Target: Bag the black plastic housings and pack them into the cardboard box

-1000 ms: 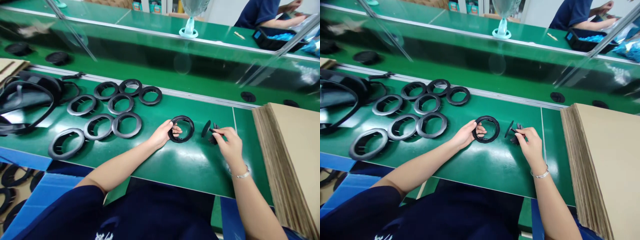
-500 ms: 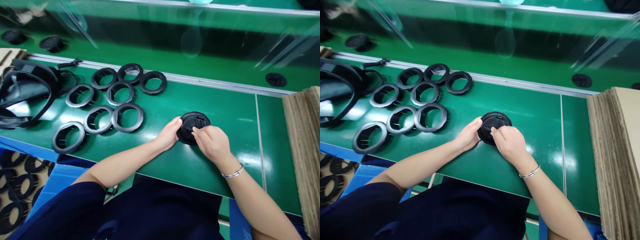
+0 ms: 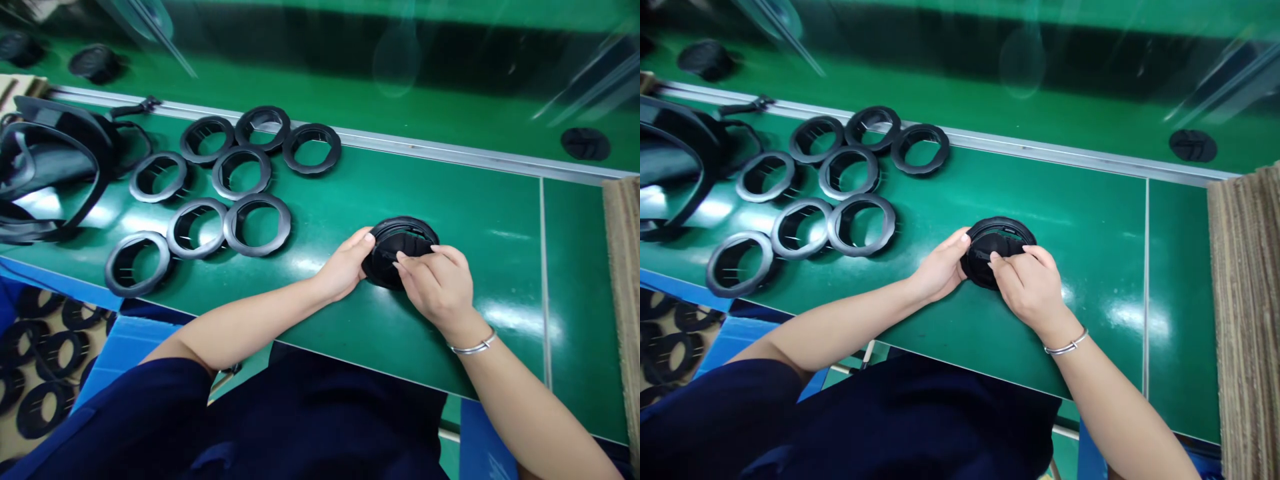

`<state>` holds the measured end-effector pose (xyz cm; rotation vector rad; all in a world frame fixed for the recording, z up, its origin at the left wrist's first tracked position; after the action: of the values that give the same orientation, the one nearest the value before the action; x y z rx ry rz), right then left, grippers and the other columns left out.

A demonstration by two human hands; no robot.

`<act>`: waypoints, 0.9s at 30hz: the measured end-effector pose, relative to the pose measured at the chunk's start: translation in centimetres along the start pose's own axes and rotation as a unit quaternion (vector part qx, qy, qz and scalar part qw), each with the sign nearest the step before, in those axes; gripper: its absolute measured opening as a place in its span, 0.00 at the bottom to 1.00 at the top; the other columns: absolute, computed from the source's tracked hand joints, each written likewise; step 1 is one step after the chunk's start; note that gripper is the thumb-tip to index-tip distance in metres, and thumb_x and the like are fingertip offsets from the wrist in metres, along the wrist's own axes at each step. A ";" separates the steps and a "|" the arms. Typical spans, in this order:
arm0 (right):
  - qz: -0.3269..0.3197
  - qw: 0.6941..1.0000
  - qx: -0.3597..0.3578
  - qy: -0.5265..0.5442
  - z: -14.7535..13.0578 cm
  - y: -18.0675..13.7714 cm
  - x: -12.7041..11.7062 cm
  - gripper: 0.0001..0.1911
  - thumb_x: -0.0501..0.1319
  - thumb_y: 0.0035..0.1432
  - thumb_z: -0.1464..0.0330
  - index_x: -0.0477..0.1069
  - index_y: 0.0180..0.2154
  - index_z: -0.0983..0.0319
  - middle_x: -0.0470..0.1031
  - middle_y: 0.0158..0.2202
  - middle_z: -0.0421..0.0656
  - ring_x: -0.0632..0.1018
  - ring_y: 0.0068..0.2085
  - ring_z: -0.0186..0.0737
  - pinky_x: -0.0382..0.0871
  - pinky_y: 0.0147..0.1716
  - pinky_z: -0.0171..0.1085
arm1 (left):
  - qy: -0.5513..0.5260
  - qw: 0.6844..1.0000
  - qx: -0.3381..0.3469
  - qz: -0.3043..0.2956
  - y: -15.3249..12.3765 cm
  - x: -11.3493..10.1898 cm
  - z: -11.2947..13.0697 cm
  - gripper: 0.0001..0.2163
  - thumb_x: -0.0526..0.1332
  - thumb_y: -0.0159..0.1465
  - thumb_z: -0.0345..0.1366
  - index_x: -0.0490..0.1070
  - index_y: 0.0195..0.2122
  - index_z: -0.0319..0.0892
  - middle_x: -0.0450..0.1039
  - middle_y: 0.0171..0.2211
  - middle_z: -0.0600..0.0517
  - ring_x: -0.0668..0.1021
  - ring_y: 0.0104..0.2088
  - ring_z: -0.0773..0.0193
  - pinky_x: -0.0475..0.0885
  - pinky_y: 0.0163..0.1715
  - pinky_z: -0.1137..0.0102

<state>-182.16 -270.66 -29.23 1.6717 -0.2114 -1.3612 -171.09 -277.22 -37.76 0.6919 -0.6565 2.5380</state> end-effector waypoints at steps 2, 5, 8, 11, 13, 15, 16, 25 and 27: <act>-0.001 1.000 -0.001 -0.001 0.0 0.0 0.1 0.04 0.63 0.66 0.76 0.70 0.40 0.63 0.74 0.29 0.36 0.73 0.31 0.28 0.67 0.49 0.36 | 0.010 1.000 0.001 0.001 0.1 -0.1 0.0 0.21 0.68 0.62 0.53 0.74 0.46 0.41 0.79 0.41 0.48 0.80 0.45 0.55 0.76 0.44 0.64; -0.003 1.000 -0.009 -0.001 -0.1 0.0 0.1 0.04 0.62 0.66 0.75 0.69 0.40 0.62 0.74 0.28 0.36 0.73 0.31 0.28 0.68 0.49 0.36 | 0.018 1.000 0.004 -0.005 0.2 -0.1 0.0 0.22 0.68 0.62 0.54 0.74 0.46 0.41 0.79 0.41 0.48 0.80 0.45 0.55 0.76 0.43 0.64; 0.004 1.000 -0.019 0.003 -0.3 -0.1 0.1 0.05 0.62 0.66 0.76 0.69 0.41 0.62 0.75 0.29 0.37 0.73 0.31 0.29 0.70 0.50 0.37 | 0.022 1.000 0.004 -0.009 0.3 -0.1 0.0 0.21 0.67 0.63 0.54 0.74 0.46 0.41 0.80 0.42 0.48 0.80 0.46 0.55 0.75 0.43 0.65; 0.001 1.000 -0.023 0.012 -0.3 -0.3 0.3 0.06 0.62 0.65 0.77 0.69 0.42 0.63 0.75 0.30 0.38 0.72 0.31 0.30 0.71 0.51 0.37 | 0.024 1.000 0.004 -0.008 0.3 -0.1 0.0 0.20 0.66 0.64 0.53 0.73 0.45 0.41 0.79 0.42 0.48 0.80 0.45 0.56 0.75 0.43 0.65; -0.006 1.000 -0.019 0.014 -0.3 -0.4 0.6 0.05 0.62 0.66 0.77 0.69 0.40 0.62 0.75 0.30 0.37 0.71 0.31 0.30 0.70 0.51 0.37 | 0.026 1.000 0.004 -0.005 0.3 -0.2 -0.1 0.19 0.66 0.64 0.52 0.73 0.45 0.41 0.79 0.41 0.49 0.80 0.44 0.56 0.75 0.42 0.66; -0.013 1.000 -0.014 0.014 -0.1 -0.4 0.8 0.05 0.61 0.67 0.76 0.69 0.38 0.61 0.74 0.29 0.36 0.71 0.31 0.29 0.69 0.52 0.36 | 0.029 1.000 0.002 -0.002 0.3 -0.3 -0.2 0.19 0.66 0.65 0.52 0.73 0.45 0.41 0.79 0.40 0.49 0.80 0.43 0.57 0.75 0.41 0.66; -0.015 1.000 -0.011 0.018 0.0 -0.4 0.9 0.05 0.61 0.67 0.76 0.69 0.38 0.61 0.74 0.29 0.36 0.71 0.30 0.29 0.68 0.52 0.36 | 0.031 1.000 0.003 0.001 0.3 -0.4 -0.2 0.18 0.65 0.65 0.52 0.73 0.44 0.41 0.79 0.39 0.49 0.80 0.42 0.58 0.75 0.41 0.66; -0.044 0.998 0.023 0.042 0.7 -1.0 1.6 0.02 0.60 0.69 0.73 0.70 0.41 0.61 0.75 0.30 0.35 0.73 0.30 0.29 0.64 0.53 0.42 | 0.065 0.997 0.024 0.020 0.5 -0.8 -0.5 0.16 0.62 0.68 0.51 0.73 0.44 0.42 0.77 0.39 0.50 0.78 0.42 0.60 0.73 0.43 0.67; -0.040 0.998 0.023 0.053 0.8 -1.1 1.7 0.01 0.61 0.69 0.72 0.70 0.42 0.61 0.75 0.30 0.36 0.72 0.30 0.30 0.64 0.54 0.42 | 0.074 0.996 0.033 0.024 0.6 -0.9 -0.5 0.15 0.61 0.69 0.50 0.73 0.43 0.42 0.77 0.40 0.50 0.77 0.44 0.59 0.73 0.45 0.67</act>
<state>-182.66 -271.56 -31.19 1.8035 -0.1165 -1.3303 -170.92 -277.69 -38.85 0.5100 -0.5474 2.6351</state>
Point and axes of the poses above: each hand's wrist, its own y-axis towards the middle knuckle, its own x-axis out of the palm, z = x × y, the point moved 7 cm from there along y, towards the middle knuckle
